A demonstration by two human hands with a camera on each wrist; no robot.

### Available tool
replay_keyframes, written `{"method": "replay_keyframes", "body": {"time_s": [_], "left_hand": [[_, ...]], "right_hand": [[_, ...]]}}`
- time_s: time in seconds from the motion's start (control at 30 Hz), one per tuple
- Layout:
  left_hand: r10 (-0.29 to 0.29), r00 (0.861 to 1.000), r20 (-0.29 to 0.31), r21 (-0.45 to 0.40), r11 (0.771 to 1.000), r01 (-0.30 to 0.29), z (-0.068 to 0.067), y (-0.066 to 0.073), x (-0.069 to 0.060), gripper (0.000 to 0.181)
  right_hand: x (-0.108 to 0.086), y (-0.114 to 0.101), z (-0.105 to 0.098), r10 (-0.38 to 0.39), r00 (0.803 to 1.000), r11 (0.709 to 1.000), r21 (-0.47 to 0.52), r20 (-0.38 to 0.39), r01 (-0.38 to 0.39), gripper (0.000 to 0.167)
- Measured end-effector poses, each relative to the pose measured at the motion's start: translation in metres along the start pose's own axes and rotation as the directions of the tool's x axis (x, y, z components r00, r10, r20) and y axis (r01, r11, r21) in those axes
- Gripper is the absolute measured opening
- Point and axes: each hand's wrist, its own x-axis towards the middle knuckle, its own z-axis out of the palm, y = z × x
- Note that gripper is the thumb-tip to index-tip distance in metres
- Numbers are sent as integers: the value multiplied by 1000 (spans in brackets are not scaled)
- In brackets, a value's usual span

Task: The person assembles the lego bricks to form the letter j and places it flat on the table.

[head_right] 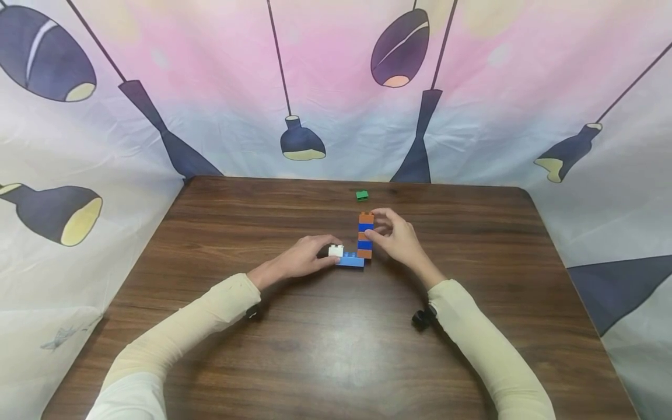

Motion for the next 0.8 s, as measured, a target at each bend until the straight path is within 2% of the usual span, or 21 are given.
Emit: {"method": "replay_keyframes", "body": {"time_s": [0.13, 0.33, 0.5, 0.8], "left_hand": [[-11, 1000, -16, -14, 1000, 11, 1, -2, 0, 45], [-11, 999, -37, -14, 1000, 11, 3, -3, 1, 41], [-16, 999, -47, -5, 1000, 16, 3, -3, 2, 40], [-26, 998, -52, -9, 1000, 26, 3, -4, 5, 38]], "right_hand": [[2, 3, 0, 5, 1000, 1000, -5, 5, -5, 59], [2, 6, 0, 15, 999, 1000, -20, 49, -14, 74], [4, 11, 1, 17, 998, 1000, -23, 65, -15, 77], [9, 13, 2, 117, 989, 993, -28, 95, -115, 83]]}}
